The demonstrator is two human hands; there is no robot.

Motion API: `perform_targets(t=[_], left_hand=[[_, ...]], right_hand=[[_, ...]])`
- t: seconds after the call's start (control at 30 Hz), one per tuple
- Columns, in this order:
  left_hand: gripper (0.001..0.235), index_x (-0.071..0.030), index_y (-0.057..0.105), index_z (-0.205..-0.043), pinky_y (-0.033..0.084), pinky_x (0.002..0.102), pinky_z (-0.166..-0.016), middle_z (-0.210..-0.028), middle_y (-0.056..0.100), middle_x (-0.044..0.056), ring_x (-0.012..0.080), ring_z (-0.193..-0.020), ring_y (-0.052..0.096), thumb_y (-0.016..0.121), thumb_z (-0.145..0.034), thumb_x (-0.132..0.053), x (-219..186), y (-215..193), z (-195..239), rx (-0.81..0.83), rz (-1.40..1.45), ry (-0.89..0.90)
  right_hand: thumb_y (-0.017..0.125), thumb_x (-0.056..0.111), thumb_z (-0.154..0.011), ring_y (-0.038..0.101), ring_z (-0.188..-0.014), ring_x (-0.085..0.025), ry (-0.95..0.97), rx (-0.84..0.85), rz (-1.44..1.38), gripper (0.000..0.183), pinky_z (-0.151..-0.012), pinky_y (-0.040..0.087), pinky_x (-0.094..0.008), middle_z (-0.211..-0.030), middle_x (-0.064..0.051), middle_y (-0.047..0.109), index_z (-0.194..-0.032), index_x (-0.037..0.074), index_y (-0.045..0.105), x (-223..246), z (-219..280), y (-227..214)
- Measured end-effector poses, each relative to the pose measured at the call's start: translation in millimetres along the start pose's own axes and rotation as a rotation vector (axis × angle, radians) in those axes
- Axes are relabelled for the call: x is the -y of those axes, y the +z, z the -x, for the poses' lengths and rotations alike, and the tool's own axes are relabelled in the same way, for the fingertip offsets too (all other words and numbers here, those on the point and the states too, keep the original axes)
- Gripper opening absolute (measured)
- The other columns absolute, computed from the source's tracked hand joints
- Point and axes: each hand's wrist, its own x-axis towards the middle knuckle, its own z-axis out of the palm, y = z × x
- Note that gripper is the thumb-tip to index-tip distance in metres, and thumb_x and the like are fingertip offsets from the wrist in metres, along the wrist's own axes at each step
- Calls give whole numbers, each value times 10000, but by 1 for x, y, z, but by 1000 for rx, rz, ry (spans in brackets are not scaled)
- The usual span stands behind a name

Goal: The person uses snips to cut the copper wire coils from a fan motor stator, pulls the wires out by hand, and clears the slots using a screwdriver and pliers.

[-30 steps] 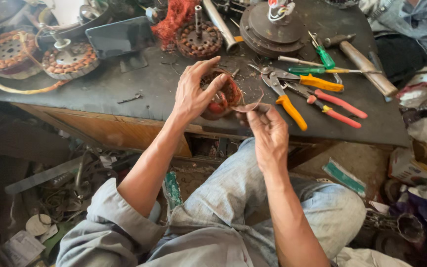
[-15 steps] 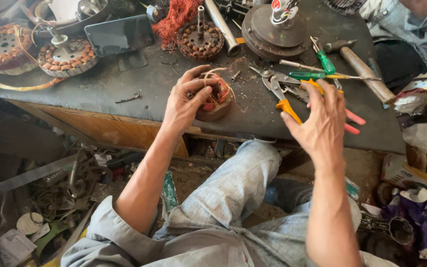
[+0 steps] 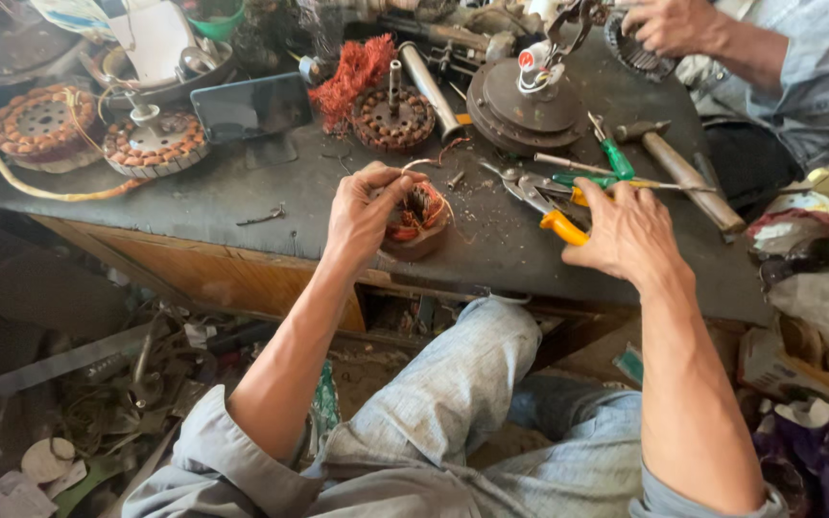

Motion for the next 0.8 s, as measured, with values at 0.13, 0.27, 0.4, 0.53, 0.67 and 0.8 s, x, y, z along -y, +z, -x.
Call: perform_targets(t=[0.13, 0.27, 0.4, 0.53, 0.67, 0.8], left_hand=[[192, -119, 819, -1055, 500, 275, -708, -842, 755, 4, 80, -770, 626, 706, -954, -236, -3, -1, -6, 21, 43, -29], [187, -109, 814, -1073, 497, 275, -738, -838, 747, 13, 83, -783, 635, 734, -928, -195, -1, -5, -12, 40, -35, 102], [190, -95, 814, -1082, 476, 291, -731, -790, 684, 32, 100, -767, 606, 755, -911, -151, -1, -5, -17, 66, -32, 147], [186, -96, 816, -1077, 457, 295, -723, -777, 664, 26, 109, -766, 588, 759, -907, -147, -1, -6, -17, 69, -36, 141], [182, -93, 815, -1078, 457, 294, -738, -800, 666, 27, 119, -797, 598, 753, -913, -140, -5, -6, -15, 63, -44, 191], [181, -90, 815, -1084, 460, 297, -757, -813, 665, 35, 122, -812, 605, 744, -923, -132, -8, -8, -12, 60, -38, 194]], right_hand=[[870, 284, -652, 507, -1298, -406, 1, -232, -83, 929, -1069, 473, -493, -1362, -173, 566, -1517, 192, 545, 0, 23, -19], [839, 195, -634, 546, -1207, -404, -93, -394, -103, 846, -1036, 480, -468, -1313, -170, 592, -1449, 163, 615, -4, 49, -35], [811, 193, -639, 607, -1142, -366, -139, -337, -287, 805, -1008, 497, -453, -1278, -152, 616, -1423, 219, 628, 2, 78, -52], [802, 197, -617, 619, -1142, -331, -178, -303, -322, 769, -991, 522, -431, -1284, -103, 634, -1368, 234, 637, 20, 91, -61], [816, 193, -594, 604, -1130, -342, -201, -258, -277, 778, -988, 509, -445, -1266, -95, 628, -1354, 227, 650, 36, 87, -62], [810, 182, -591, 594, -1142, -362, -279, -272, -303, 776, -983, 505, -455, -1241, -113, 622, -1352, 199, 655, 43, 78, -55]])
